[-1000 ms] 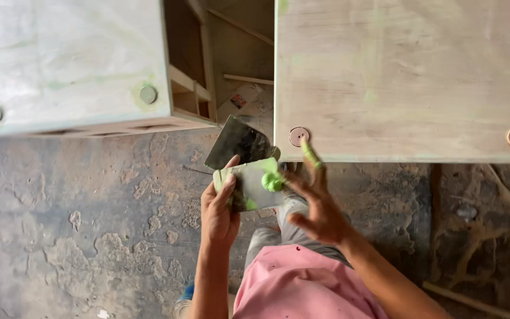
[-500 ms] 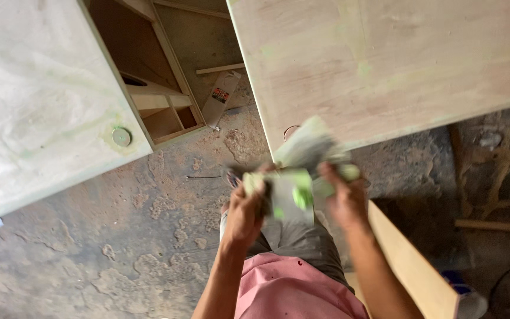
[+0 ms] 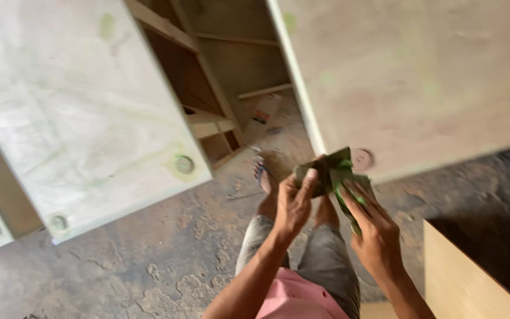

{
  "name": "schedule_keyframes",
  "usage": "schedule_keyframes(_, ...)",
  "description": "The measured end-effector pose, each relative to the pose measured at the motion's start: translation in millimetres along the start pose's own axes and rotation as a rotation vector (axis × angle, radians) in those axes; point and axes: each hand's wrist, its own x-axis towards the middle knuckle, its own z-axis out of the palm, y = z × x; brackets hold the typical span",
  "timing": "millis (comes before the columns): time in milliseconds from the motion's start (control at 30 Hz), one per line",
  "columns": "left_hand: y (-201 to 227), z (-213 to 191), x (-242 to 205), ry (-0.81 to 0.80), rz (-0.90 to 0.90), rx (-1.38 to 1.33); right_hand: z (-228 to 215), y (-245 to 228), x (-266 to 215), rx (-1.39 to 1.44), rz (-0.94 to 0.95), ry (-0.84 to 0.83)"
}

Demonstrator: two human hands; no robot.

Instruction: The person uses a putty knife to scoop green filler and applies it to circular indentations on the corners of wooden furniture pieces. They smooth the filler with their fingers and repeat the process on multiple units.

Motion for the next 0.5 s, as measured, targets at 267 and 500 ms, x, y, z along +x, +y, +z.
schedule_keyframes(267, 42.7, -95.3, 44.7, 0.138, -0.153, 0.073, 80.7, -29.5, 9.5, 0.541, 0.533, -0.454)
schedule_keyframes(500, 15.0, -175.5, 78.7, 0.01, -0.097, 1.252, 112.6, 13.3, -27.7, 0.4, 0.878, 0.198)
